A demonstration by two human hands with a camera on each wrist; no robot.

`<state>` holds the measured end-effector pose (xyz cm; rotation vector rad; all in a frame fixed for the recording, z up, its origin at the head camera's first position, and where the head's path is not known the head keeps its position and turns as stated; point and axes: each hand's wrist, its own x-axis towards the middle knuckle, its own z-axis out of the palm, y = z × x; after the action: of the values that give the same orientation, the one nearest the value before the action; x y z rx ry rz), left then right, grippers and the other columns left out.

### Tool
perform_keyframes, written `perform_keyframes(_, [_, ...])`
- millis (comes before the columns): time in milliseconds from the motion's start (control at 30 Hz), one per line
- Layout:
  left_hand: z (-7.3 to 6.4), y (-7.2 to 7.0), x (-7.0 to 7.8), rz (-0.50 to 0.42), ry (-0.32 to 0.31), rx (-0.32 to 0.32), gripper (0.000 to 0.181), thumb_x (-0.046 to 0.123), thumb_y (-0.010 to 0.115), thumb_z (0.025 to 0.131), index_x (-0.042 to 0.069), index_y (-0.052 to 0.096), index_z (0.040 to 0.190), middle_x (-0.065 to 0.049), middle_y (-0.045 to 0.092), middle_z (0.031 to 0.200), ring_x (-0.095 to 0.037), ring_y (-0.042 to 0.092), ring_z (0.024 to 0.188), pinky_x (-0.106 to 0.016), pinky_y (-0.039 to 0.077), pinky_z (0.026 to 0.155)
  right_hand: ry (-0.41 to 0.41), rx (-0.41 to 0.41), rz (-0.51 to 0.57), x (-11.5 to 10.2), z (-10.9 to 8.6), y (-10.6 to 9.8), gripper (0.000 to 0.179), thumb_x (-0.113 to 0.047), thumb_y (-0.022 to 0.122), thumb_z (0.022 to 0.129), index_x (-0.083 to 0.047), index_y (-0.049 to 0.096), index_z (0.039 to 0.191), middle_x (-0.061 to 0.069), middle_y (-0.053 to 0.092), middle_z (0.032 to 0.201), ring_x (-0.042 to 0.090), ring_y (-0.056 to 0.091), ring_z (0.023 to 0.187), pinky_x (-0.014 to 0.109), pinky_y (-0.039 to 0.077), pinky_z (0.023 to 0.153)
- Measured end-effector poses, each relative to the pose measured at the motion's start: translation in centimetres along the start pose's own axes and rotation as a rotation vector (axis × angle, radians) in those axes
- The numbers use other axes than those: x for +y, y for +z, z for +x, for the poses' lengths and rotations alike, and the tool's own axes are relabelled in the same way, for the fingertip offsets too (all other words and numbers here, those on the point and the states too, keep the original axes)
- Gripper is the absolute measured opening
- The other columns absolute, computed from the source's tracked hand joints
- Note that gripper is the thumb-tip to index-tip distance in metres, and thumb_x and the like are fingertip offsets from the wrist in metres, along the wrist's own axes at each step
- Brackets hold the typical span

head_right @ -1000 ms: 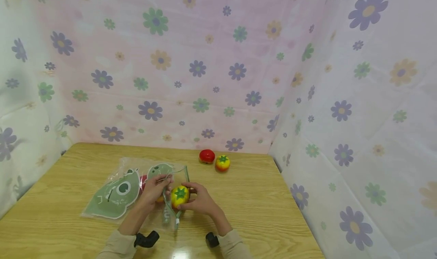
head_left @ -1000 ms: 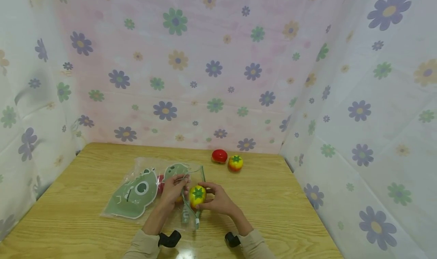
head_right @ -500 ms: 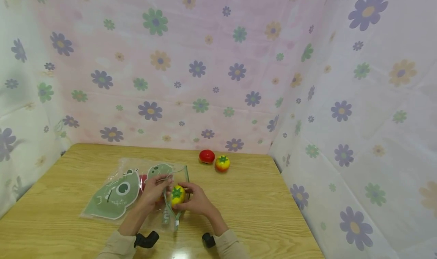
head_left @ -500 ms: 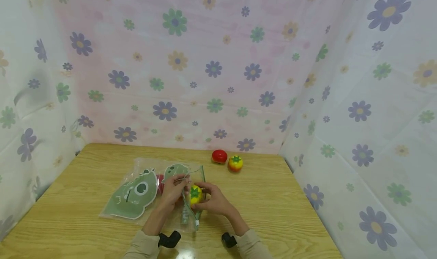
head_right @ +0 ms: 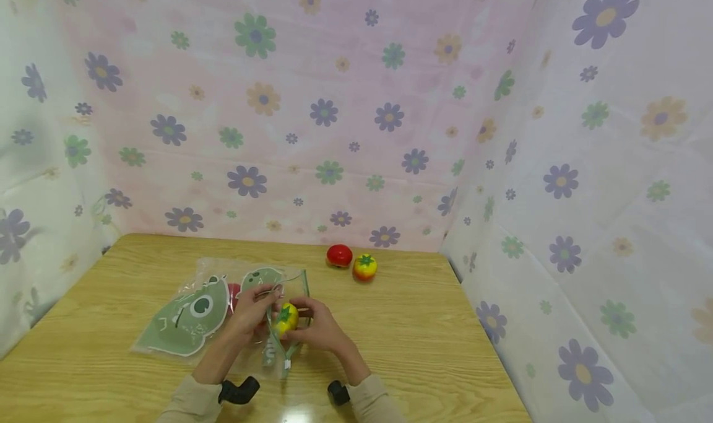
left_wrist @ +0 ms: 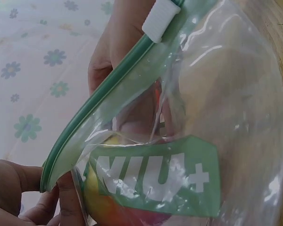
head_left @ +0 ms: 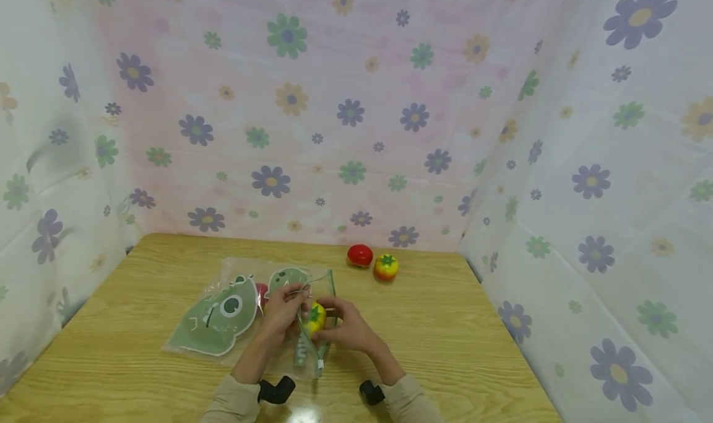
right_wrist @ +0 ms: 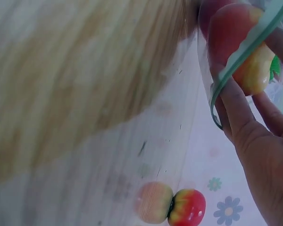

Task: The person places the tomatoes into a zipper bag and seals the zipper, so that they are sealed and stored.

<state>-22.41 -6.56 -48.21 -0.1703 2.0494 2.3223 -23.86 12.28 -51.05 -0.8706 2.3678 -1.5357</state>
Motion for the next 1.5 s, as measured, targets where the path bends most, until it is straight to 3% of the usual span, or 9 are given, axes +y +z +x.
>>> perform_keyframes(267, [0.1,0.1,0.1,-0.033,0.022,-0.004,0.033,0.010,0.060,0.103,-0.010,0.057,0.130,-0.011,0.069,0.089,-0.010,0.058,0.062,-0.019,0.053,0.060,-0.045,-0.026,-0.067,-0.2,0.4,0.4,0.061,-0.003,0.076,0.090,0.001,0.051,0.145,0.018,0.055,0.146,0.038,0.057,0.129,0.049,0.050,0.108])
perform_keyframes(567, [0.0,0.1,0.1,-0.032,0.014,-0.009,0.032,0.009,0.059,0.103,-0.009,0.058,0.130,-0.008,0.068,0.088,-0.011,0.058,0.063,-0.020,0.052,0.061,-0.027,-0.073,-0.087,-0.1,0.6,0.6,0.063,-0.003,0.070,0.095,0.001,0.042,0.151,0.017,0.048,0.154,0.036,0.054,0.133,0.040,0.049,0.109])
perform_keyframes(800, [0.1,0.3,0.1,-0.076,0.011,-0.015,0.036,0.006,0.058,0.103,-0.011,0.053,0.134,-0.023,0.067,0.107,-0.010,0.060,0.068,-0.018,0.052,0.059,-0.042,-0.092,-0.079,0.0,0.9,0.8,0.062,0.001,0.066,0.096,-0.003,0.041,0.153,0.013,0.046,0.156,0.029,0.049,0.139,0.038,0.045,0.114])
perform_keyframes(967, [0.2,0.4,0.3,-0.103,0.014,-0.028,0.037,0.005,0.057,0.103,-0.012,0.050,0.136,-0.025,0.066,0.110,-0.010,0.061,0.069,-0.016,0.053,0.058,-0.058,-0.091,-0.087,0.1,1.2,1.0,0.062,0.004,0.062,0.095,-0.004,0.043,0.153,0.011,0.047,0.155,0.026,0.047,0.140,0.039,0.044,0.115])
perform_keyframes(1300, [0.1,0.4,0.4,-0.097,0.019,-0.025,0.038,0.006,0.058,0.103,-0.012,0.049,0.136,-0.020,0.067,0.104,-0.010,0.061,0.067,-0.017,0.054,0.058,0.029,-0.036,-0.036,-0.1,1.4,1.7,0.058,0.004,0.059,0.094,-0.002,0.045,0.150,0.013,0.052,0.147,0.030,0.052,0.133,0.043,0.047,0.112])
perform_keyframes(1500, [0.1,0.3,0.5,-0.081,0.036,-0.022,0.041,0.008,0.058,0.103,-0.013,0.048,0.138,-0.019,0.067,0.103,-0.010,0.062,0.068,-0.018,0.055,0.059,0.025,-0.024,-0.033,-0.3,1.6,1.7,0.057,0.005,0.058,0.092,-0.001,0.047,0.148,0.013,0.053,0.145,0.031,0.053,0.131,0.043,0.047,0.111])
